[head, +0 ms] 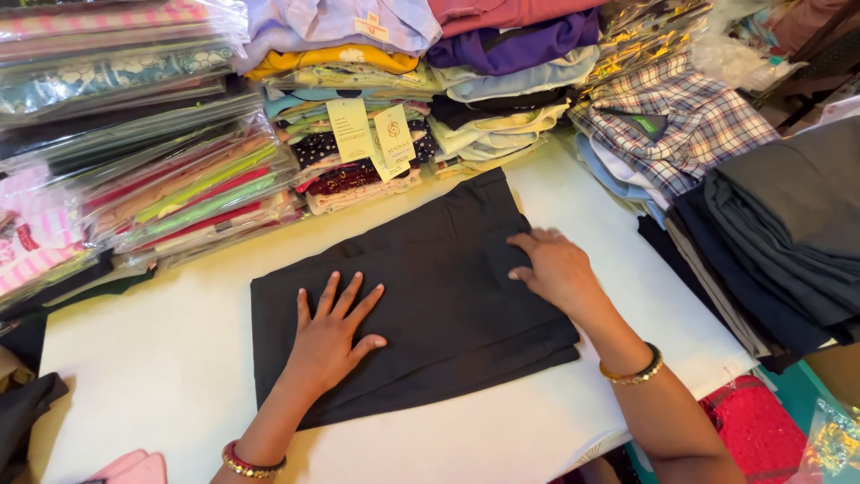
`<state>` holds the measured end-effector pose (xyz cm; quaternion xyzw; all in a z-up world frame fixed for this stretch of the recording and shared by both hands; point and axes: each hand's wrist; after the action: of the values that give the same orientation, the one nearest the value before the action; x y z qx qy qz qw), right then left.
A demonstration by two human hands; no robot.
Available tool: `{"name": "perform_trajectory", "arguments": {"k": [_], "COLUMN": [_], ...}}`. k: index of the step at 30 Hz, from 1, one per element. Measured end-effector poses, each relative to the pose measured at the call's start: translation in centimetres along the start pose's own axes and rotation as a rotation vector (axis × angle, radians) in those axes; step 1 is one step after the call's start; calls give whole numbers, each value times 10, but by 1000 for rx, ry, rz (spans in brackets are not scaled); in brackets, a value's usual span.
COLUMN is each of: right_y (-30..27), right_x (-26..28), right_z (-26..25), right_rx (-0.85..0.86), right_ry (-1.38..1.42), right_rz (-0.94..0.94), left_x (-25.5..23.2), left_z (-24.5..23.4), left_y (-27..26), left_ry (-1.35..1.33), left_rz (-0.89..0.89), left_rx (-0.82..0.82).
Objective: Fold multiple pairs of trousers on a flat surface.
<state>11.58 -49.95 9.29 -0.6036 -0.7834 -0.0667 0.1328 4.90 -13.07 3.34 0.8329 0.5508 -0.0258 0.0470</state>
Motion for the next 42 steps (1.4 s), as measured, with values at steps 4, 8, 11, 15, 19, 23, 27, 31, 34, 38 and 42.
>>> {"name": "perform_trajectory", "arguments": {"k": [4,8,11,15,19,23,27,31,34,38,42], "right_y": [-1,8,13,14,12,13,10,19,38,50,44], "right_x": [25,24,17,15,13,10,20,3,-32,-65,-67], "right_z": [3,49,51,42,32,35,23,22,32,29,15], "right_rx": [-147,219,279,324,313,13,-81,-168,-259,-171,-32], "right_ry": [-158,-261,-289,-278,-321,-156,137,447,703,1025,1076], "right_rz": [-232,-320,-238,-190,-142,-331,-458,-292,-257,-130,15], "left_x": [3,6,25,63,106,104,79,73,41,-36,-115], "left_z": [5,4,13,21,46,37,1,-2,-27,-79,-62], "left_y": [1,-3,-17,-51,-89,-98,-87,-74,-48,7,87], "left_ry": [-7,-12,27,70,-58,-714,-1204,-1699,-1916,-2015,-1926], "left_rz": [-31,-64,-115,-231,-441,-632,-783,-740,-503,-158,-9], "left_rx": [59,57,24,21,-171,-392,-343,-220,-208,-128,-34]}}
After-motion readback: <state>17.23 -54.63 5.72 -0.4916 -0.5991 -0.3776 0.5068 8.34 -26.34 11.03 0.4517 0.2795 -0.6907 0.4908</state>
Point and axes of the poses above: each hand's wrist, its own y-axis towards the middle knuckle, its own z-axis out of the palm, x = y × z, and after that the axes turned 6 degrees about x, right-handed
